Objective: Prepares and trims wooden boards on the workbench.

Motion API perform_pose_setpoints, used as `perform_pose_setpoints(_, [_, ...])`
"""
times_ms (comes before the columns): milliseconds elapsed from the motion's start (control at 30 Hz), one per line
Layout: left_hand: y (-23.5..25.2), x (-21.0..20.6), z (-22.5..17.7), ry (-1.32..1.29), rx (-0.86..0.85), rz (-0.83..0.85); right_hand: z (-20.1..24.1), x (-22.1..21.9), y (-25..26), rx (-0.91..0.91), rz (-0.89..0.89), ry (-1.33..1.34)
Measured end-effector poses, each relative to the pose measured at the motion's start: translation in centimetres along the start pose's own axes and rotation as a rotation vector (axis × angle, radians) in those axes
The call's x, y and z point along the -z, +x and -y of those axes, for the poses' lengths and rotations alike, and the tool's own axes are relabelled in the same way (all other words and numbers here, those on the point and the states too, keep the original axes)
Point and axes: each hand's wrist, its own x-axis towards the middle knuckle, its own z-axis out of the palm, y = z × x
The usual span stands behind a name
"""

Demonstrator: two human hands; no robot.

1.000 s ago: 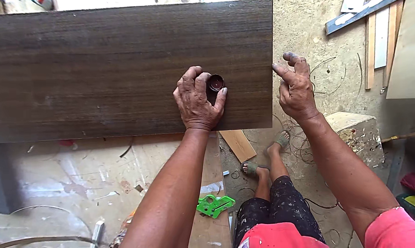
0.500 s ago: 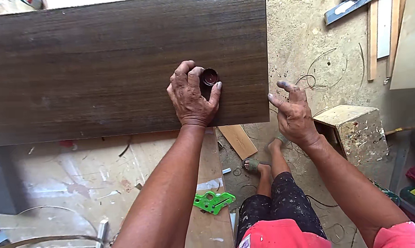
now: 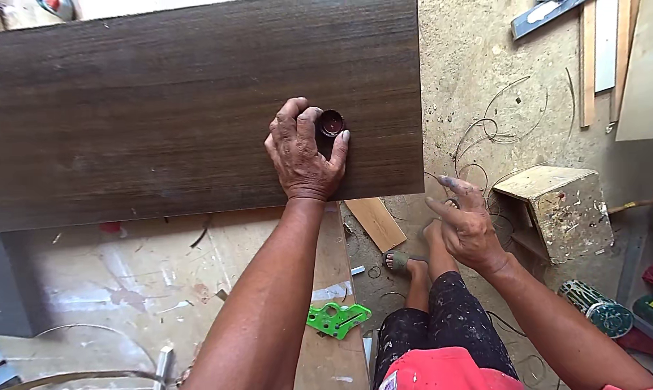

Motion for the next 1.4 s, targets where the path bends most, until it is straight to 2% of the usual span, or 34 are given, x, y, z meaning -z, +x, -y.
perform_pose_setpoints(133, [0.0, 0.2, -0.3, -0.02, -0.007, -0.027, -1.0, 1.6, 3.9, -0.058, -0.075, -0.049])
perform_pose_setpoints(300, [0.1, 0.0, -0.1, -0.021, -0.011, -0.037, -3.7, 2.3, 15.3, -0.035, -0.185, -0.107])
perform_pose_setpoints(433, [-0.2, 0.0, -0.1, -0.012, 0.0, 0.002, -4.9, 2.0, 23.0, -0.099, -0.148, -0.113])
perform_pose_setpoints(567, [-0.4, 0.1, -0.1, -0.017, 0.006, 0.018, -5.2, 2.1, 26.6, -0.167, -0.108, -0.111])
perform_pose_setpoints(967, [-0.6, 0.2, -0.2, -0.017, 0.014, 0.027, -5.3, 2.5, 27.3, -0.138, -0.056, -0.146])
perform_pose_setpoints(1133, [-0.5, 0.2, -0.2, -0.02, 0.018, 0.016, -5.1, 2.3, 24.4, -0.109, -0.044, -0.13])
perform_pose_setpoints(1400, [-0.4, -0.1, 0.0, -0.028, -0.002, -0.015, -3.8, 1.7, 17.0, -0.054, -0.031, -0.101])
